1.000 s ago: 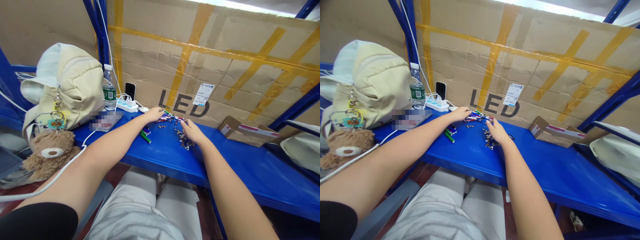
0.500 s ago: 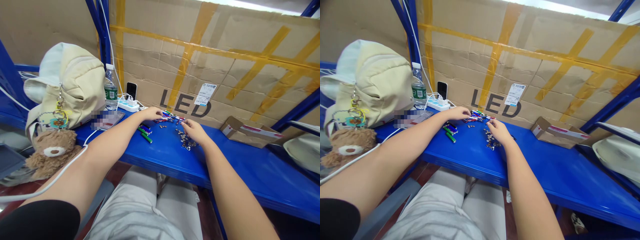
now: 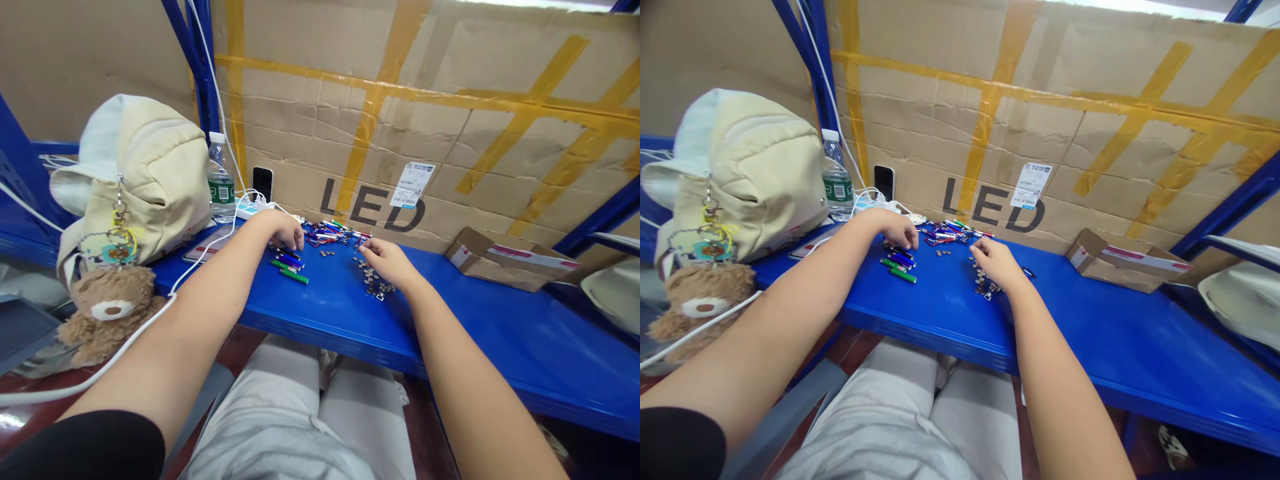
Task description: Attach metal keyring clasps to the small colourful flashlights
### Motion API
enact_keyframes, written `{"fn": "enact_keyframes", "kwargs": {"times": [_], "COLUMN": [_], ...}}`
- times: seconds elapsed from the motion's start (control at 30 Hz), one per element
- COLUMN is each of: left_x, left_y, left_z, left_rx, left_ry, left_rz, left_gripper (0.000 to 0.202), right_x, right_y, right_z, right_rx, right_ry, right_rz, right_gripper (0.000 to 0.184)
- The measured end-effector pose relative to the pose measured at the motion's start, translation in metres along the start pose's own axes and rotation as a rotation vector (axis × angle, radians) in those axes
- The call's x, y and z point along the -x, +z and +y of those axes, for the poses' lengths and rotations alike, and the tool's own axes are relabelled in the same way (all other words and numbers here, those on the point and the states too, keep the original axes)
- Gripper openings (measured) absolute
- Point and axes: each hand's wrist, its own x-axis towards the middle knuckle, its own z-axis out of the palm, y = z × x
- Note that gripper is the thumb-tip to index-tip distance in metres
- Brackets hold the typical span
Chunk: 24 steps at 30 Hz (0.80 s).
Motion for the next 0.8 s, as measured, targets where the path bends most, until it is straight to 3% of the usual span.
{"fn": "enact_keyframes", "kwargs": {"times": [0.2, 0.43, 0.6, 0.8], "left_x": [0.004, 0.008, 0.0, -0.015], "left_y": [-0.005, -0.006, 0.001, 0.02], "left_z": [-0.007, -0.003, 0.005, 0.033], "left_rx": [0.007, 0.022, -0.15, -0.158], "left_ry": [0.065, 0.033, 0.007, 0.28], "left_rz": [-0.112, -0.105, 0.022, 0.32], "left_gripper": [0.041, 0.041, 0.033, 0.03], "right_x": [0.001, 0.008, 0.005, -0.001], "right_y": [-0.005, -0.023, -0.017, -0.004], "right_z": [0.0, 0.004, 0.01, 0.011], "right_rx": [0.007, 0.114, 0.228, 0.437], "right_ry": [0.0, 0.137, 0.151, 0.087], "right_rz": [-0.058, -0.198, -0.214, -0.129], "right_gripper": [0.016, 0.011, 0.014, 0.024]}}
